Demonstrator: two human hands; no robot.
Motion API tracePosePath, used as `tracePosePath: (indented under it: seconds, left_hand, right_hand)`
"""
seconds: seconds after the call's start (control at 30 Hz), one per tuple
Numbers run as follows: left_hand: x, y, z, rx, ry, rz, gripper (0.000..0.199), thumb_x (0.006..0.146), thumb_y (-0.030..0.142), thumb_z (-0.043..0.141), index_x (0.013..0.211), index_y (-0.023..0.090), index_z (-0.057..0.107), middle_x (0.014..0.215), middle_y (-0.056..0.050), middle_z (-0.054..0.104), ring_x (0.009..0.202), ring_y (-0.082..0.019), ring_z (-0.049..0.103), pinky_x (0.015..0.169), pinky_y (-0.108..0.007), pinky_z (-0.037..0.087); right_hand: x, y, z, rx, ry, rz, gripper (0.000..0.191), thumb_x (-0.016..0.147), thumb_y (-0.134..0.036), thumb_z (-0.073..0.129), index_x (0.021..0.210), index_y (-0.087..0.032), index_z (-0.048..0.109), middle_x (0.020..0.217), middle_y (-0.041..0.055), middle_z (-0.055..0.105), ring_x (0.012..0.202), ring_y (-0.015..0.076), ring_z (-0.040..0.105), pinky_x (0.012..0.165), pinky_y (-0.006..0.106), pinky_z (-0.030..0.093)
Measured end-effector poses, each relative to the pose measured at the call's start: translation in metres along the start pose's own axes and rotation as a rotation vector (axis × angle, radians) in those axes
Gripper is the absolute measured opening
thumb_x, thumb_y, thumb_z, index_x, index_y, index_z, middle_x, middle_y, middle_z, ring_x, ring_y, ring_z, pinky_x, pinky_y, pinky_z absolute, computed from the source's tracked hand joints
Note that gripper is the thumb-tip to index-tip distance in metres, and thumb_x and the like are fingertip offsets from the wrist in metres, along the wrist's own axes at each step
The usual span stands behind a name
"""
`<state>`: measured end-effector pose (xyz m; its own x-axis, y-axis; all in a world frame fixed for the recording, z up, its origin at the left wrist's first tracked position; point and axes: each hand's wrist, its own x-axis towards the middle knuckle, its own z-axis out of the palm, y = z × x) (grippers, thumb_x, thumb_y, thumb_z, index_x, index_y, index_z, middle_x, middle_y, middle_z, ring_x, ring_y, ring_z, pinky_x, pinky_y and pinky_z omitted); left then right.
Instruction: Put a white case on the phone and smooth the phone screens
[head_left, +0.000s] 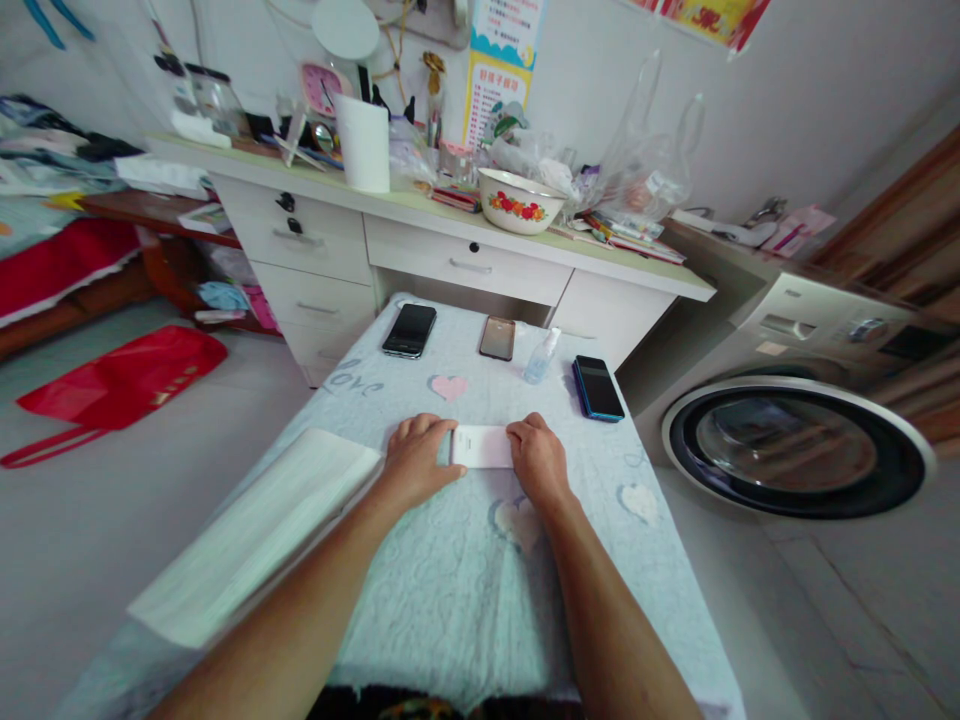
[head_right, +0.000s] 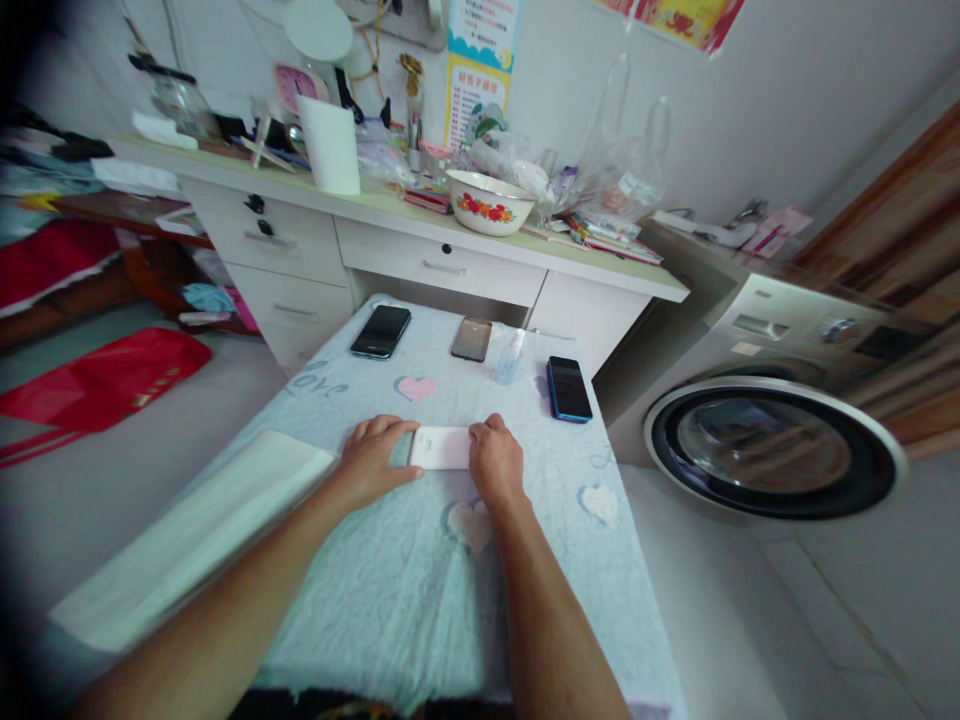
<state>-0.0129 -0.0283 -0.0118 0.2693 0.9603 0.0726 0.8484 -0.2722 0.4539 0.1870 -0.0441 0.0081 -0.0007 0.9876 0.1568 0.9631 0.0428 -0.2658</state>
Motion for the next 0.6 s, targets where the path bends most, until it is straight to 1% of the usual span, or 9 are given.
tracePosePath:
  seconds: [0.17,0.4,0.6]
  left_hand:
    - [0.0001,0.0007,-0.0001,0.002,0.001,-0.004,0.058,0.064,0.043,0.066,0.119,0.03,0.051,0.119,-0.004,0.051,0.111,-0.027,0.043,0.094,-0.038,0.033]
    - [0.0005,0.0001,0.0012,0.019,0.008,-0.005,0.058,0.064,0.043,0.066,0.119,0.031,0.051,0.119,-0.004,0.051,0.111,-0.027,0.044,0.093,-0.038,0.033]
    - [-0.0004,0.0001,0.0005,0.012,0.003,-0.001,0.058,0.064,0.043,0.066,0.119,0.03,0.051,0.118,-0.004,0.051,0.111,-0.027,0.044,0.092,-0.038,0.034]
  right_hand:
    - [-0.0011,-0.0016,0.0004,0.017,0.002,-0.041,0.025,0.092,-0.022,0.043,0.093,-0.021,0.068,0.093,0.0037,0.059,0.08,0.0122,0.056,0.07,0.02,0.036]
    - [-0.0024,-0.0048,-0.0021,0.034,-0.04,-0.067,0.025,0.092,-0.023,0.044,0.097,-0.022,0.068,0.096,0.004,0.06,0.083,0.0122,0.056,0.073,0.019,0.037]
    - [-0.0013,0.0016,-0.0035,0.046,-0.001,-0.063,0.023,0.091,-0.024,0.046,0.095,-0.023,0.068,0.093,0.003,0.059,0.082,0.0119,0.057,0.073,0.02,0.037]
